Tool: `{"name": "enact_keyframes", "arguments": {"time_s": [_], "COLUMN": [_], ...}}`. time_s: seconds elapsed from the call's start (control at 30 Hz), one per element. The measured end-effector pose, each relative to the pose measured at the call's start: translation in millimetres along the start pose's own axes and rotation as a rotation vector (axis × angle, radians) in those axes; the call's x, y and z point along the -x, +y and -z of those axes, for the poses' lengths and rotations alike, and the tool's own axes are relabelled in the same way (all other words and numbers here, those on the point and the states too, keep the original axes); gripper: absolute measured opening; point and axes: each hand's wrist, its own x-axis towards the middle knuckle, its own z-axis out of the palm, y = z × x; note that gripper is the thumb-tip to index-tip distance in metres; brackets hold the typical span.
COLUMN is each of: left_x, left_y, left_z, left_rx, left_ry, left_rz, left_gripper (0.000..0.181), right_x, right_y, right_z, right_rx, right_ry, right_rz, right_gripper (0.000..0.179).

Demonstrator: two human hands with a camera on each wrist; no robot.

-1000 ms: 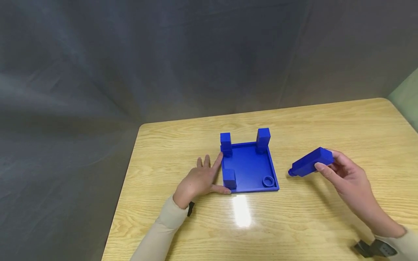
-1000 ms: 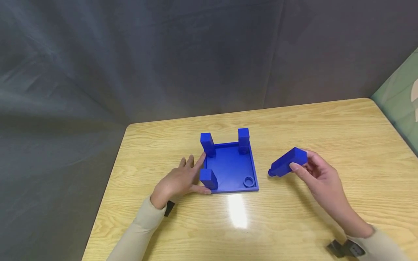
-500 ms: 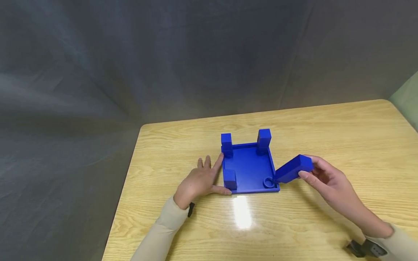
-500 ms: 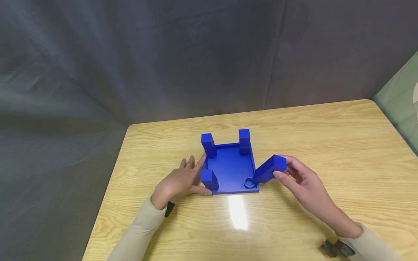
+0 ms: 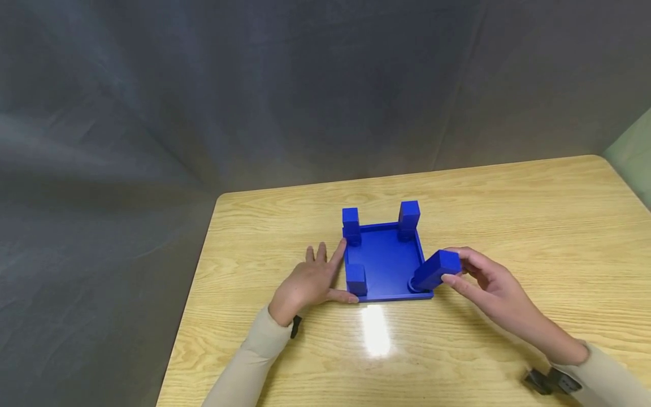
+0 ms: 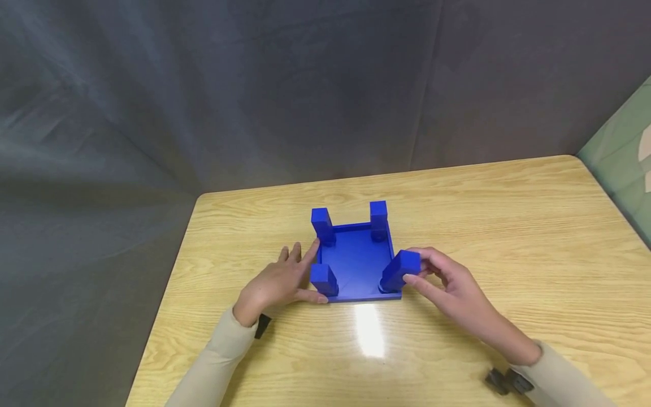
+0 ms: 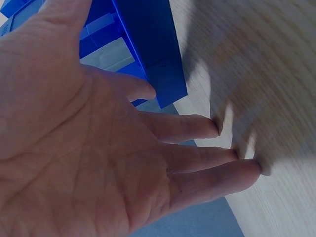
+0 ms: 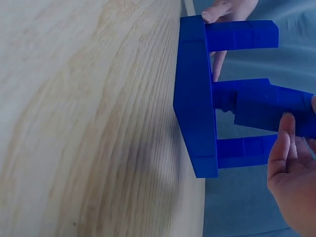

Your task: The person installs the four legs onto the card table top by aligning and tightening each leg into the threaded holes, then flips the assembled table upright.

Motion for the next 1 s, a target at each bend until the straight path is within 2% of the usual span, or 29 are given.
{"name": "enact_keyframes", "arguments": {"time_s": [0.13,0.4,0.5,0.73,0.9,1.0], "left_x": [-0.9,0.3,0.4,0.4,0.8,0.8], "left_y": [-0.2,-0.3,0.1,0.4,-0.3,-0.7], "left_z": [-0.2,-1.0,0.5,2.2,0.0,-0.2], "left_rx": [-0.003,0.006,0.003,0.009,0.003,0.003], "left_ry": [0.001,-0.015,-0.009,-0.006,-0.011,-0.012], "left_rz": [-0.005,0.007,0.003,0.003,0.003,0.003], "left_gripper": [0.127,0.127,0.127,0.127,0.126,0.126], "right_x": [-4.1,-11.4,-13.0,-15.2,-13.4,-14.3], "right_y": [0.9,-0.9,-1.8,2.3,4.1,4.9], "right_z": [-2.8,-4.9,-4.7,-8.7,-11.3,-13.2], "right_rx": [-0.008,0.103,0.111,0.128,0.118,0.119], "right_ry": [-0.039,-0.092,-0.085,-0.026,-0.016,-0.007], "right_rz": [0.045,0.075,0.077,0.166,0.148,0.174], "right_gripper": [0.049,0.054,0.056,0.061,0.060,0.061]}}
